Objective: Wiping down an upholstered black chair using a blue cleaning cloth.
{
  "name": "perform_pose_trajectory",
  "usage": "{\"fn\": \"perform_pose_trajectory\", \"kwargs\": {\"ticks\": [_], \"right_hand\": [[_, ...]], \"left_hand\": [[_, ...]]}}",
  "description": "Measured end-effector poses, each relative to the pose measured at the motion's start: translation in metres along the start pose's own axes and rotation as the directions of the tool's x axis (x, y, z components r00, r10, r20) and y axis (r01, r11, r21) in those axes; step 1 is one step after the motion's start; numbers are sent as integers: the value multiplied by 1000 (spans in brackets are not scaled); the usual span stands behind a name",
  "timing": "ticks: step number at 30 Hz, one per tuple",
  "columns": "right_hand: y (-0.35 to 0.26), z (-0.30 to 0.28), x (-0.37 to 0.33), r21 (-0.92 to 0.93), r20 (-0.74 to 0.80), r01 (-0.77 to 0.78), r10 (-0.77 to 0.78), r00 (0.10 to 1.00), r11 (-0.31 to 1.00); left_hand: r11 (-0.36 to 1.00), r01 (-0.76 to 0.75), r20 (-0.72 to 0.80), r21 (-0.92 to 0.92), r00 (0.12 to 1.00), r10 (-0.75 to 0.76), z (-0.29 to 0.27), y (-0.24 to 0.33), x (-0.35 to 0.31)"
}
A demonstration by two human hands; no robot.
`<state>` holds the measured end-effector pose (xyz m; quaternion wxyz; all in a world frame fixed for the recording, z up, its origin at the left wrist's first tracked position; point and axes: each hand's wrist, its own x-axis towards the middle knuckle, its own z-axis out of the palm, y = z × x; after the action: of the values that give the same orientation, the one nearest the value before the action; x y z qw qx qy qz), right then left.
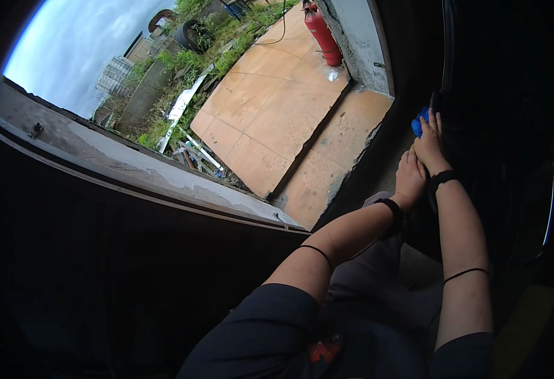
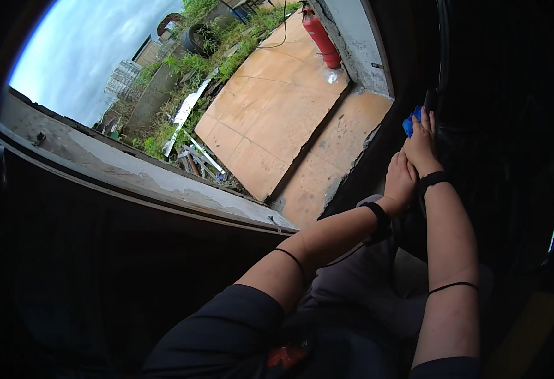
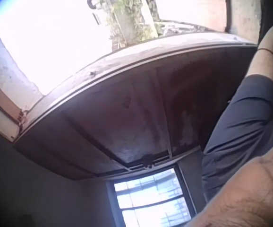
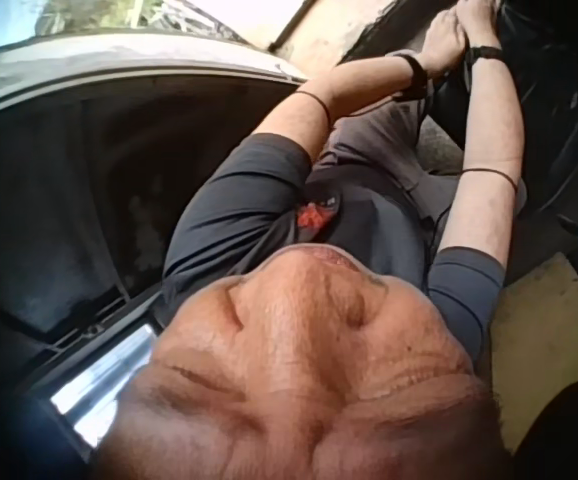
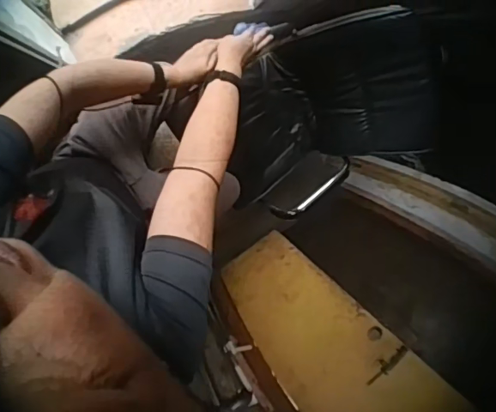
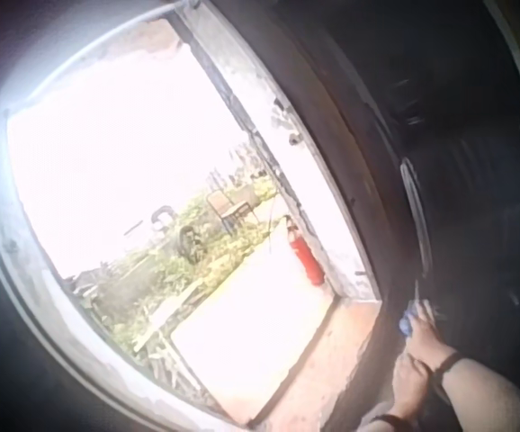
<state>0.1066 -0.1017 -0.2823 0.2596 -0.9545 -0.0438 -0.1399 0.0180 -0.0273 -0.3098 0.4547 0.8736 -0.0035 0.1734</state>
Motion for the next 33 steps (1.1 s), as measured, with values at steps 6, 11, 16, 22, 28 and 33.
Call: {"fn": "perform_pose_trajectory", "kwargs": {"ticks": [6, 11, 16, 22, 28, 33], "right_hand": [[14, -7, 36, -112, 143, -65, 81, 986, 992], [20, -6, 66, -142, 189, -71, 98, 977, 987], [28, -6, 87, -229, 201, -74, 121, 972, 971], [19, -6, 87, -305, 201, -85, 151, 968, 948], [16, -3, 58, -295, 195, -101, 164, 967, 950], [6, -9, 26, -155, 144, -87, 109, 984, 984]], "left_hand": [[988, -7, 270, 154, 962, -36, 0, 19, 45], [957, -12, 394, 288, 913, -107, 14, 26, 77], [962, 53, 395, 268, 905, -160, 26, 27, 97], [978, 98, 347, 182, 925, -157, 26, 22, 94], [978, 134, 331, 158, 926, -180, 11, 27, 66], [966, 38, 328, 255, 936, -124, 1, 18, 35]]}}
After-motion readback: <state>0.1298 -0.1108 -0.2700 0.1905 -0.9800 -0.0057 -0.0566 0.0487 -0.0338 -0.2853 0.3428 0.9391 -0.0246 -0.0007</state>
